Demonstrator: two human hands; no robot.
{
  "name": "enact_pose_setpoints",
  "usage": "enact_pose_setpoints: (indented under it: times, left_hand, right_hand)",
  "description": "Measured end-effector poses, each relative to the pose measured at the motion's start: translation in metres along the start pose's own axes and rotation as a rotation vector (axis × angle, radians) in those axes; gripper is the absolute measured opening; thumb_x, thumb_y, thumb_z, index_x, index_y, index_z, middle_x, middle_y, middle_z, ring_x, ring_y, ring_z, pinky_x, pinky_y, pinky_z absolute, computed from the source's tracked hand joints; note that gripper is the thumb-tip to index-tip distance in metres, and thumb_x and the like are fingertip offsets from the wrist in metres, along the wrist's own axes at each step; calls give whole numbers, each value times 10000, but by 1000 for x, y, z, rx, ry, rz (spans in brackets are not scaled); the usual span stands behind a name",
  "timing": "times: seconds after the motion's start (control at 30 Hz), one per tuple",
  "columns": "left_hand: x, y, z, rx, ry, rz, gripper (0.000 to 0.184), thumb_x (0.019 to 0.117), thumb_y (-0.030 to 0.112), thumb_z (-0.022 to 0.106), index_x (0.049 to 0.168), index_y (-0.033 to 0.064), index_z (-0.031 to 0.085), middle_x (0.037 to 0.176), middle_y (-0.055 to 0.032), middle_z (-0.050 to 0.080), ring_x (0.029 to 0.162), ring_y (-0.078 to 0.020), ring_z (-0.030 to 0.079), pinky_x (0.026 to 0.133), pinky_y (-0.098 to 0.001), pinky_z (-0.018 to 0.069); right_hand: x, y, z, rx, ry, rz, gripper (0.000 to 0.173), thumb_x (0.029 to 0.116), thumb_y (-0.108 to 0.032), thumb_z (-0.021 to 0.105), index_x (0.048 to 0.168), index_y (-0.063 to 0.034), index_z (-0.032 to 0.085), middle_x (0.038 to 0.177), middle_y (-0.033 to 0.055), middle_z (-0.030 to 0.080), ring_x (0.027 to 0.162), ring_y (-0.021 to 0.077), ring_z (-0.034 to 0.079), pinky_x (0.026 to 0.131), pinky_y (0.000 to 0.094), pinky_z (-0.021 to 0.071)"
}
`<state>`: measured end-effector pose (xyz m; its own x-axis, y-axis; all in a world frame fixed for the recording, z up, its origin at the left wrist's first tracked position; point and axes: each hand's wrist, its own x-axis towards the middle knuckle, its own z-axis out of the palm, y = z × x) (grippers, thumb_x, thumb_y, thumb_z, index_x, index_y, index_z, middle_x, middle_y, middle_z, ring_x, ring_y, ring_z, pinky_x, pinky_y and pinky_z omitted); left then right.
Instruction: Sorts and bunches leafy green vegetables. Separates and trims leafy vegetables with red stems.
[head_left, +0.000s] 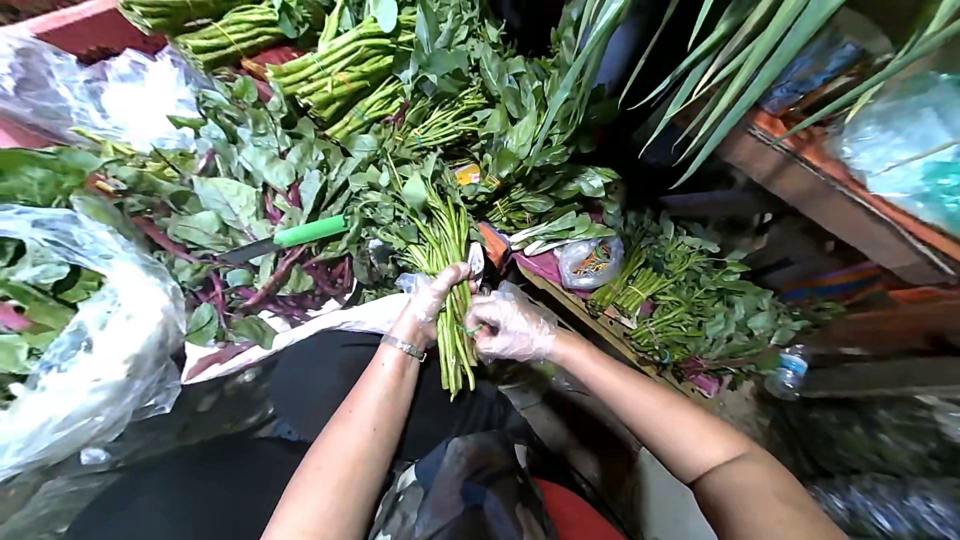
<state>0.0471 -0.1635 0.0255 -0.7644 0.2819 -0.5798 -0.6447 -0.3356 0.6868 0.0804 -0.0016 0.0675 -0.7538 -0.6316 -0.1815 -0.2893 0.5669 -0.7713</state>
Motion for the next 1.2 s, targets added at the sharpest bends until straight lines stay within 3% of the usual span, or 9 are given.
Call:
enact_pose_setpoints:
  times: [0.1, 0.23, 0.43, 0.5, 0.6, 0.73, 0.8, 0.93, 1.2]
  left_hand:
    - [2, -3, -2, -10, -36, 10, 149, 1025, 186, 519, 1002, 68, 606, 752, -47, 656, 623, -128, 648, 573, -277, 576]
    - [2, 1, 0, 10, -15, -8, 151, 1039, 189, 508, 1007, 76, 601, 752, -37, 645, 635, -130, 645, 586, -275, 571]
    - [7, 23, -13, -205, -28, 186, 197, 1039, 173, 446, 927, 139, 605, 741, 16, 648, 625, -78, 639, 573, -230, 569]
    - [6, 38, -21, -321, -127, 315, 232, 1066, 222, 397, 951, 182, 594, 782, 54, 651, 670, -41, 649, 618, -191, 574]
    - [2, 38, -32, -392, -355, 381, 196, 1050, 270, 445, 1088, 166, 607, 855, 45, 658, 734, -47, 672, 670, -186, 588]
    - [2, 21, -21, -417, -350, 280, 162, 925, 261, 657, 1048, 163, 620, 839, 22, 659, 705, -74, 673, 640, -223, 598]
    - [2, 18, -22, -411, -339, 249, 167, 901, 259, 686, 1021, 159, 628, 837, 11, 662, 692, -83, 671, 628, -232, 599]
    - [2, 16, -24, -360, -307, 189, 126, 895, 260, 666, 962, 155, 647, 791, 2, 658, 659, -91, 666, 604, -250, 598]
    - [-5, 8, -10, -283, -272, 149, 124, 940, 236, 574, 930, 140, 653, 743, -16, 661, 628, -113, 662, 591, -278, 598]
  right_hand:
    - [-4, -3, -6, 78, -104, 3, 186, 903, -43, 629, 950, 127, 690, 953, 239, 650, 894, 254, 574, 824, 366, 460]
    - [-12, -1, 11, -149, 9, -124, 341, 951, -257, 635, 878, 70, 704, 914, 230, 683, 893, 372, 665, 809, 528, 494]
    - [-81, -26, 52, -359, -70, -169, 68, 867, -83, 725, 880, -19, 741, 956, 170, 711, 906, 381, 691, 760, 555, 551]
    - [-106, -13, 65, -279, -20, -4, 83, 834, -53, 736, 898, -4, 755, 1007, 190, 723, 960, 406, 698, 796, 592, 559]
    - [-118, 8, 17, -71, 317, 426, 255, 952, -126, 640, 1074, 83, 721, 1209, 276, 659, 1186, 430, 606, 1044, 600, 440]
    - [-110, 54, -67, -301, 668, 637, 218, 973, -163, 677, 1053, 26, 750, 1265, 317, 583, 1210, 509, 523, 1020, 681, 391]
    - [-99, 82, -87, -379, 613, 694, 242, 997, -194, 657, 1081, 10, 754, 1267, 335, 578, 1221, 529, 514, 1034, 681, 390]
    - [-71, 100, -108, -401, 82, 915, 354, 1039, -155, 552, 1362, -35, 631, 1387, 275, 585, 1331, 469, 514, 1110, 665, 361]
    - [-61, 91, -104, -360, 330, 973, 251, 956, -107, 667, 1172, 20, 671, 1132, 300, 674, 1082, 490, 644, 912, 685, 490]
